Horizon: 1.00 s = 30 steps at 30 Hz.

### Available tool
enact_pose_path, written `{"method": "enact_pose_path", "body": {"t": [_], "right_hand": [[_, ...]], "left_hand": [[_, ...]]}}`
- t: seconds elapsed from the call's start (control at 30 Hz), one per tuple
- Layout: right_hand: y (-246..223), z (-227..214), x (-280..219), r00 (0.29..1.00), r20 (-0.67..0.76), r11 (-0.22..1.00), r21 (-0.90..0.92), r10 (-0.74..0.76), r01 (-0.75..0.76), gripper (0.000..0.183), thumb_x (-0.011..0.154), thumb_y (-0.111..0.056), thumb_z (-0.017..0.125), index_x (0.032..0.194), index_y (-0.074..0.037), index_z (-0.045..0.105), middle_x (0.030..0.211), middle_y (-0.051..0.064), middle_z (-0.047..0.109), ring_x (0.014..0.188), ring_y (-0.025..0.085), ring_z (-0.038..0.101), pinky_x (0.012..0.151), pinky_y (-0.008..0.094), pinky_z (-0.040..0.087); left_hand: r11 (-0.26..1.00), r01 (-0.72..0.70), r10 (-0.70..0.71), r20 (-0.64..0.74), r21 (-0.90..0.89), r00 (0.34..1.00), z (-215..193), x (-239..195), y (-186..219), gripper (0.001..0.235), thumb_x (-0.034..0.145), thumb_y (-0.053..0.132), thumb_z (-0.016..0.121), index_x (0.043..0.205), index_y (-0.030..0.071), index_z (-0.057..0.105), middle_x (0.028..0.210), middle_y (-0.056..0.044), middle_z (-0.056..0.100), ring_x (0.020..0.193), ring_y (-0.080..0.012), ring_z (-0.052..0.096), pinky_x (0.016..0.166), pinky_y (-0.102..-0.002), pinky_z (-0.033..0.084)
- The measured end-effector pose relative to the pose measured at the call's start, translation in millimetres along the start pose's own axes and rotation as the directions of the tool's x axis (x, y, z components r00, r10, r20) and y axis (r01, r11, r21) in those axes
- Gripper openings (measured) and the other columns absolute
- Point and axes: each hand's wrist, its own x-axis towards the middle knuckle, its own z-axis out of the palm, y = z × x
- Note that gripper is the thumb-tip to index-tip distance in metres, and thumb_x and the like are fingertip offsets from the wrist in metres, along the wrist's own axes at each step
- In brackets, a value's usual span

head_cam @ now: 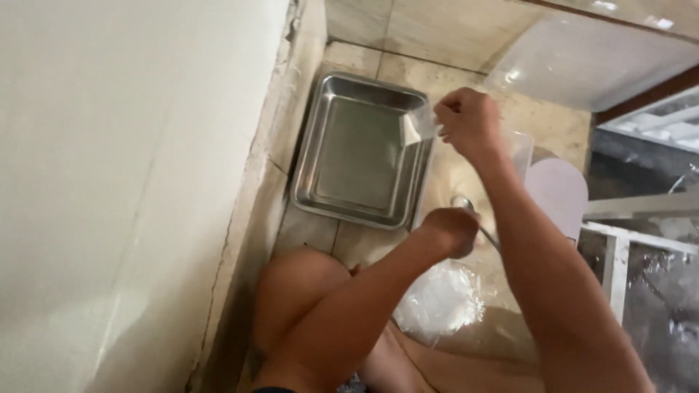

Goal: The person scoops a white powder from a plastic container using a spoon and transfers it into small plastic bags. Each filled bag is placed on a digital scale, then set aside in a metal tray. The process is repeated multiple times.

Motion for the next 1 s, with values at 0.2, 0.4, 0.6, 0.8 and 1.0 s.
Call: {"method": "enact_pose_path", "body": {"t": [0.2,0.4,0.6,0.8,1.0], "right_hand": [[95,71,79,0.990,-0.101,0.930,-0.363,-0.100,0.057,0.016,0.093,-0.012,0.059,0.082,-0.005,0.067,0.066,0.013,0.062,0.061,0.035,0.066,0.050,0.048,0.042],[96,75,86,0.988,-0.152,0.951,-0.309,-0.031,-0.017,0.012,0.091,-0.014,0.062,0.080,-0.011,0.065,0.051,0.006,0.060,0.051,0.029,0.068,0.060,0.039,0.055],[48,58,51,0.981,-0.175,0.948,-0.317,-0.086,0.026,0.022,0.098,-0.015,0.069,0.108,0.005,0.069,0.082,0.027,0.068,0.077,0.047,0.072,0.064,0.051,0.058],[50,27,28,0.970,-0.236,0.993,-0.113,-0.064,0.038,0.013,0.098,-0.008,0.062,0.101,0.003,0.068,0.066,0.015,0.067,0.043,0.024,0.066,0.041,0.034,0.055],[-7,-54,-96,0.933,-0.345,0.995,0.005,0.099,-0.104,0.033,0.113,-0.032,0.058,0.093,-0.007,0.068,0.062,0.004,0.062,0.048,0.013,0.065,0.037,0.026,0.055]], "left_hand": [[0.982,0.134,-0.120,0.111,-0.130,0.987,10,12,-3,0.018,0.083,0.013,0.064,0.087,0.007,0.080,0.088,-0.014,0.077,0.093,-0.0314,0.078,0.078,-0.050,0.062],[0.942,0.251,-0.215,0.170,-0.223,0.962,-9,5,2,0.027,0.083,0.014,0.060,0.099,0.001,0.078,0.096,-0.015,0.077,0.102,-0.0344,0.077,0.086,-0.052,0.062],[0.955,0.204,-0.184,0.111,-0.214,0.977,-2,2,0,0.024,0.084,0.010,0.063,0.098,-0.004,0.078,0.094,-0.017,0.074,0.100,-0.0368,0.077,0.085,-0.055,0.061],[0.996,0.074,-0.075,-0.018,-0.045,0.997,-29,-14,-2,0.026,0.087,0.015,0.064,0.106,0.004,0.078,0.103,-0.017,0.077,0.102,-0.0348,0.076,0.082,-0.048,0.061],[0.975,0.104,-0.092,0.068,-0.199,0.993,-32,-1,-13,0.039,0.098,0.015,0.047,0.125,-0.006,0.067,0.117,-0.029,0.072,0.113,-0.0426,0.071,0.095,-0.058,0.057]]}}
